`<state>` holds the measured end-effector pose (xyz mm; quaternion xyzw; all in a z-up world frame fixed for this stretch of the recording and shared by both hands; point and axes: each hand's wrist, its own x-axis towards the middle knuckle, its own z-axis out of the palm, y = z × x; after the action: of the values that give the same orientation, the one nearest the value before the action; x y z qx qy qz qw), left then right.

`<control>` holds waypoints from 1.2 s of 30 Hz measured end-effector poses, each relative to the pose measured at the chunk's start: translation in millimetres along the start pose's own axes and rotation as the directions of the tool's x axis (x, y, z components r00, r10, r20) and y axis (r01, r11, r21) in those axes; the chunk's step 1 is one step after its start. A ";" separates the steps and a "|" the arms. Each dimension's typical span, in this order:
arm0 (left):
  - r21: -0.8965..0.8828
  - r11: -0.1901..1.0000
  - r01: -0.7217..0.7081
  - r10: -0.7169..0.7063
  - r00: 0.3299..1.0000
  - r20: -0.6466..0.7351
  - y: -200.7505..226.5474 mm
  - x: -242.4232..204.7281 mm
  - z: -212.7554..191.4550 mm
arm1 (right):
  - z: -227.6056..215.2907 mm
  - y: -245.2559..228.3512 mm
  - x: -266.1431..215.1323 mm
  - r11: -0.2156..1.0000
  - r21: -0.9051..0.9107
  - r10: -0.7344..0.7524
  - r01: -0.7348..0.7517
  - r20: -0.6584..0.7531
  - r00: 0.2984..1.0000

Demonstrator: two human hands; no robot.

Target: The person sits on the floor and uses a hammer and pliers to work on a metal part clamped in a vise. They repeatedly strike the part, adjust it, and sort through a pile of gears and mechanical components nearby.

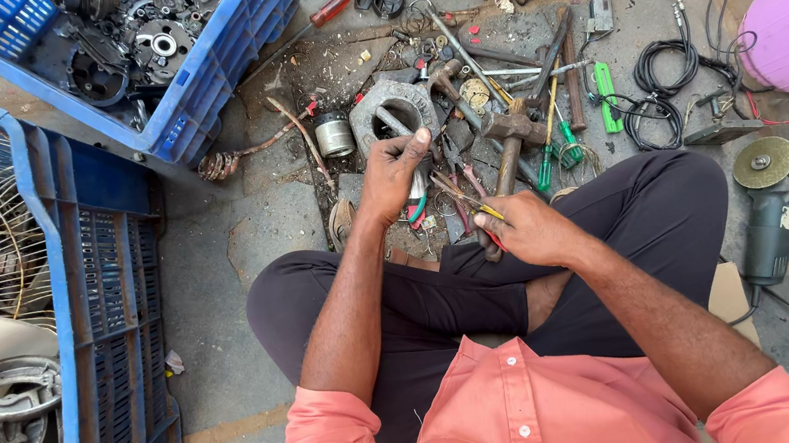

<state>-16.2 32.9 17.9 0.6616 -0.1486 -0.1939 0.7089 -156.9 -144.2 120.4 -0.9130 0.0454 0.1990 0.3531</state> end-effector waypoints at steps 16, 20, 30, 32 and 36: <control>0.161 0.987 0.009 -0.010 1.000 0.004 21.7 -6.5 -2.3 | -3.3 -9.3 0.0 0.983 -0.181 0.029 -0.033 -0.024 0.999; 0.238 0.970 0.043 -0.049 0.999 0.021 24.2 -5.7 -4.5 | 0.5 -9.4 -1.8 0.936 -0.351 -0.025 -0.006 -0.083 0.996; 0.208 0.964 0.163 -0.165 0.986 -0.009 27.0 -6.8 -0.7 | 9.5 0.0 -0.1 0.948 -0.314 0.021 -0.043 -0.074 0.997; 0.180 0.970 0.163 -0.161 0.987 -0.025 24.8 -6.4 -0.2 | 15.1 4.0 1.3 0.964 -0.260 0.039 -0.055 -0.068 0.997; 0.231 0.964 0.135 -0.122 0.990 -0.068 10.3 -1.7 5.2 | 32.4 8.6 2.6 0.981 -0.191 -0.059 0.019 -0.204 0.977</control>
<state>-19.3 29.7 28.6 0.7540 -0.1083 -0.2028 0.6153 -167.2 -129.0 92.3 -0.9588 0.0452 0.0987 0.2624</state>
